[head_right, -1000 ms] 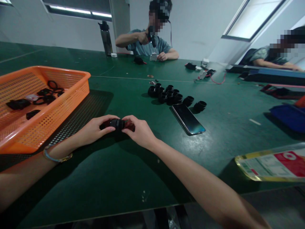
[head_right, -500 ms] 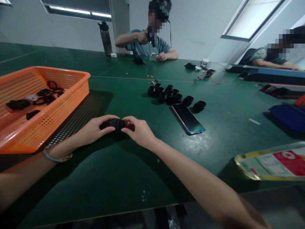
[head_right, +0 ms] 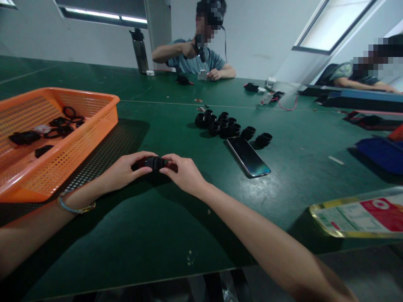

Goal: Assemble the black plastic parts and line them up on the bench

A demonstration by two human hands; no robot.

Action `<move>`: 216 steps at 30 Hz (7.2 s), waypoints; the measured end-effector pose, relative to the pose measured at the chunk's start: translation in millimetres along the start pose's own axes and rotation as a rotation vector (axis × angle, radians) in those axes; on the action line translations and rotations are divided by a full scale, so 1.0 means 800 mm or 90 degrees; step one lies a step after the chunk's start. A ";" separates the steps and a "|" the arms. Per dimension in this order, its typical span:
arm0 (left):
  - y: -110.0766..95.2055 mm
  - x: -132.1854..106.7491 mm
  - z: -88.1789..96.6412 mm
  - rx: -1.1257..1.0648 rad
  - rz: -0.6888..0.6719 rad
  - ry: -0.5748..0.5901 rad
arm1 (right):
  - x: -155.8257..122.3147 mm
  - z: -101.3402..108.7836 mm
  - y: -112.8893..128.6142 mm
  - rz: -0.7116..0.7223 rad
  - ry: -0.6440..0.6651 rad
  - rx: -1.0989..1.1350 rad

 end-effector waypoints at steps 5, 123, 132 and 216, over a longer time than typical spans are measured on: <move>0.000 0.000 0.000 -0.005 0.000 -0.005 | 0.001 0.000 -0.001 0.014 -0.007 -0.008; 0.004 -0.001 -0.004 -0.201 0.035 0.066 | -0.015 -0.006 0.016 0.269 -0.040 -0.181; 0.007 -0.003 -0.005 -0.120 -0.012 0.036 | -0.012 -0.007 0.016 0.245 0.012 -0.210; 0.002 -0.008 -0.005 -0.105 -0.041 0.044 | -0.015 -0.006 0.018 0.265 0.021 -0.210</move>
Point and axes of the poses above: each hand's wrist, its own x-axis towards the middle knuckle, its own z-axis out of the back of the hand, y = z × x, the point moved 3 cm from there along x, towards the middle knuckle, and after that the axes turned 10 degrees about x, right-handed, at the moved point
